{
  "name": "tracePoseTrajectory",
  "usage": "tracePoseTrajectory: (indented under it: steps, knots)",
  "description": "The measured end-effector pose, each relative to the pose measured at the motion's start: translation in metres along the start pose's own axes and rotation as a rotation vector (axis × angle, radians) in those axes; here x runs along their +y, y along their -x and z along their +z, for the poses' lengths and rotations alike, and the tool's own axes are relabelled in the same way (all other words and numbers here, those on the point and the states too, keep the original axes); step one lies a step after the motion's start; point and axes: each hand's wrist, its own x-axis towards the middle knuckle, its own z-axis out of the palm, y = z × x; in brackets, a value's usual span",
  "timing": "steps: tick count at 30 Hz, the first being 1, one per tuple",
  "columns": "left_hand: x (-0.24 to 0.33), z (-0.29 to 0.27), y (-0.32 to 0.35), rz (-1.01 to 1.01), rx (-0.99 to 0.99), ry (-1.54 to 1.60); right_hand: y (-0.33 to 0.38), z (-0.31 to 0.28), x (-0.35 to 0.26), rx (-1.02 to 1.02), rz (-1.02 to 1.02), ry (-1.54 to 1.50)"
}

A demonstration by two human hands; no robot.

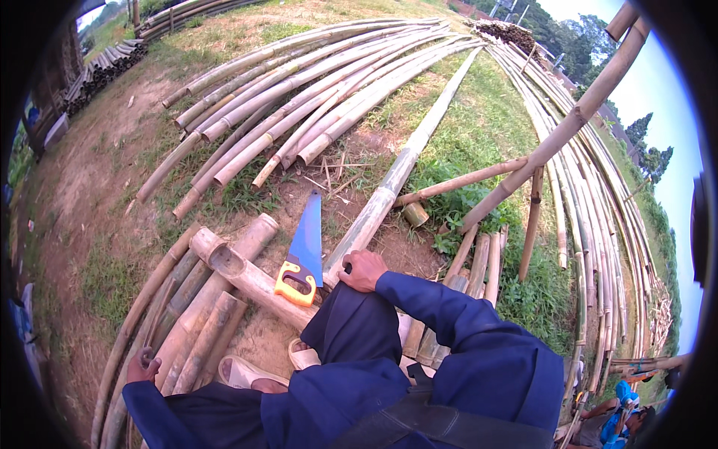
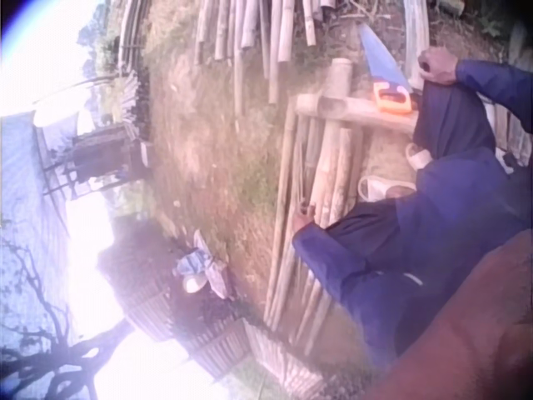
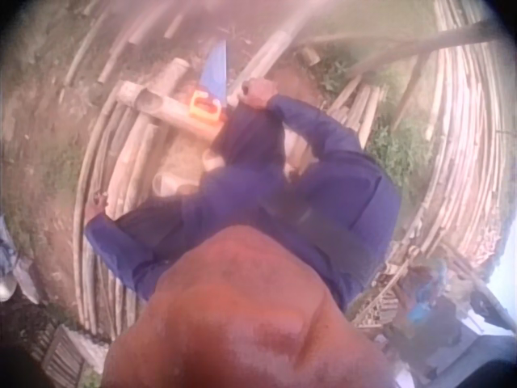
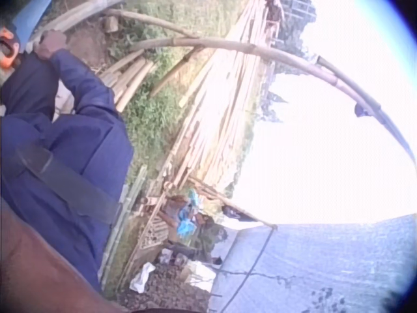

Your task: The person uses a hand saw to cut bamboo poles into shorter sections. They position each pole on a support, saw through it, then move the cut piece aside and repeat the process with additional poles.

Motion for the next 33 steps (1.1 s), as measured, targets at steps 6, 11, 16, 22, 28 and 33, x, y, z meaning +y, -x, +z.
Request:
tracePoseTrajectory:
  steps: [6, 11, 16, 22, 28, 33]
  knots:
    - [0.016, 0.002, 0.005, 0.001, 0.006, -0.009, 0.000, -0.001, 0.000, -0.005, -0.001, -0.002]
    - [0.022, 0.002, 0.008, -0.001, 0.003, -0.016, -0.001, 0.004, 0.004, 0.021, -0.015, -0.019]
    - [0.007, 0.004, 0.005, 0.036, 0.010, -0.027, -0.002, 0.002, 0.001, 0.015, -0.014, 0.005]
    - [-0.005, 0.002, 0.005, 0.026, -0.004, -0.067, -0.008, 0.000, -0.002, -0.041, -0.006, 0.021]
    - [0.034, 0.000, 0.023, 0.006, -0.024, -0.091, -0.066, -0.005, -0.007, -0.265, -0.025, 0.160]
    - [0.060, -0.002, 0.039, -0.039, -0.042, -0.146, -0.184, 0.015, -0.017, -0.017, -0.013, -0.166]
